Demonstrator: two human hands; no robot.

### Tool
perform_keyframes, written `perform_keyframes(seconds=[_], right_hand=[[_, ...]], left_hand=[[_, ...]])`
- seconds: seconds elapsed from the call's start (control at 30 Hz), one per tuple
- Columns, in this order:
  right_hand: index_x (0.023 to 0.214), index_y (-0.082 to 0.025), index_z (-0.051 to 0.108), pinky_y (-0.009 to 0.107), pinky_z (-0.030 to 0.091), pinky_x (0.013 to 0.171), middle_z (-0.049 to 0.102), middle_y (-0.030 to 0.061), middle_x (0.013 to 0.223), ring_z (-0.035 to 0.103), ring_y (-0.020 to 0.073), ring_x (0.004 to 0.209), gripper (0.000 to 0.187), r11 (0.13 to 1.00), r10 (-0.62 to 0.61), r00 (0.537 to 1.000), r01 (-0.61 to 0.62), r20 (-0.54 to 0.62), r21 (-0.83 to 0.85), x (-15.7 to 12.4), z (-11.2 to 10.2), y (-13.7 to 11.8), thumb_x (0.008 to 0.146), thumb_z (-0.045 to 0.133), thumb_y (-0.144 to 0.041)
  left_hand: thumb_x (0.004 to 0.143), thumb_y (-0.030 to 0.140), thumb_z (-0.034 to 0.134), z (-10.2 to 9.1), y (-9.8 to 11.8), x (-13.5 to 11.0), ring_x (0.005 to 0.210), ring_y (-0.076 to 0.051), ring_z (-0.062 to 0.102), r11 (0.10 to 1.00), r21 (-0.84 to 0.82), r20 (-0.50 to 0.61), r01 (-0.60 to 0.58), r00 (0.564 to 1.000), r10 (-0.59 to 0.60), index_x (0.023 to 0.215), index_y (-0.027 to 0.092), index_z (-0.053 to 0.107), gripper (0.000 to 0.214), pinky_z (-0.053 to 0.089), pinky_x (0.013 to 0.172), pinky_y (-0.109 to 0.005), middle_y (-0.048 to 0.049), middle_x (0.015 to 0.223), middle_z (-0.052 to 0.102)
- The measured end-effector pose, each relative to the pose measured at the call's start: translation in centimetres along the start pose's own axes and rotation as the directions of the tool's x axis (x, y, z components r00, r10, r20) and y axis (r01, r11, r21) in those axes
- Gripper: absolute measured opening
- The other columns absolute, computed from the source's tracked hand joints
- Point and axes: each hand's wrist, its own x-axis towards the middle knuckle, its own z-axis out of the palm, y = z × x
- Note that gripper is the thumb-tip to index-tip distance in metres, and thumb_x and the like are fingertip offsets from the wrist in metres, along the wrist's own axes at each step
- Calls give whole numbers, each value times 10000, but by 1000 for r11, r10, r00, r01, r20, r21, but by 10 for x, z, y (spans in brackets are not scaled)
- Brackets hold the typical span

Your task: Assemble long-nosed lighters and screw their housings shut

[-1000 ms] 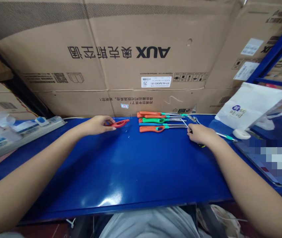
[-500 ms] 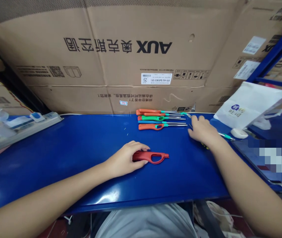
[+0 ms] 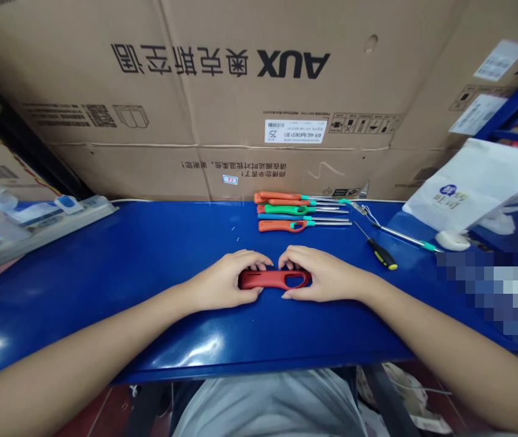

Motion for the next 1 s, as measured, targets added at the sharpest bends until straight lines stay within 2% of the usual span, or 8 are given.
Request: perform_keyframes(seconds=[0.23,0.3,0.43,0.57,0.77,0.9,1.0], right_hand=[[1035,-211,575,281,466,788,602,25,995,558,166,882,294,994,-1,1000,3,-16,105,-2,-6,2,844,745,-356],[1066,-210,582,280,469,801,602,28,1031,562,164,901,309,993,-16,1000,16,-3,120,-2,-7,2,842,743,-350],[1057,-204,580,303,470,842,603,35,1045,572,176,933,336,995,4,1000,-5,7,96,-2,-5,4,819,758,-359],[994,-211,554,296,474,806,601,23,992,571,174,898,308,995,45,999,-43,-22,91,-1,-3,5,784,762,-295],[1036,-211,576,306,481,809,640,40,1028,599,189,916,305,998,47,998,-45,-37,53,-2,-1,2,783,736,-272],[998,-201,630,299,468,745,684,37,937,607,176,815,126,999,44,998,-42,-38,34,1,-2,4,893,620,-269],[996,-194,657,304,470,768,711,50,943,626,174,817,186,999,21,994,-18,-106,30,3,-4,8,983,481,-251]], left_hand=[[757,166,707,7,-5,1,981,-197,674,994,-95,-54,59,996,-65,1215,240,614,473,550,911,-344,-31,1090,707],[756,168,706,8,-5,1,972,-193,677,992,-108,-62,67,995,-74,1210,237,617,468,552,909,-343,-31,1078,709],[756,178,714,9,-5,1,972,-194,678,991,-117,-71,70,994,-78,1232,230,611,490,550,915,-349,-39,1064,711],[757,187,716,10,-6,0,980,-198,678,991,-115,-80,65,994,-74,1263,224,599,520,546,921,-353,-48,1076,710],[755,184,704,13,-5,0,978,-203,681,991,-126,-90,53,994,-64,1256,238,599,515,540,927,-361,-41,1076,722],[767,206,709,13,-3,1,1008,-216,697,988,-137,-97,73,991,-87,1255,242,597,502,547,933,-363,-48,1134,723],[780,228,720,12,-1,1,1076,-235,692,990,-103,-104,100,988,-110,1278,241,581,516,551,946,-361,-53,1233,703]])
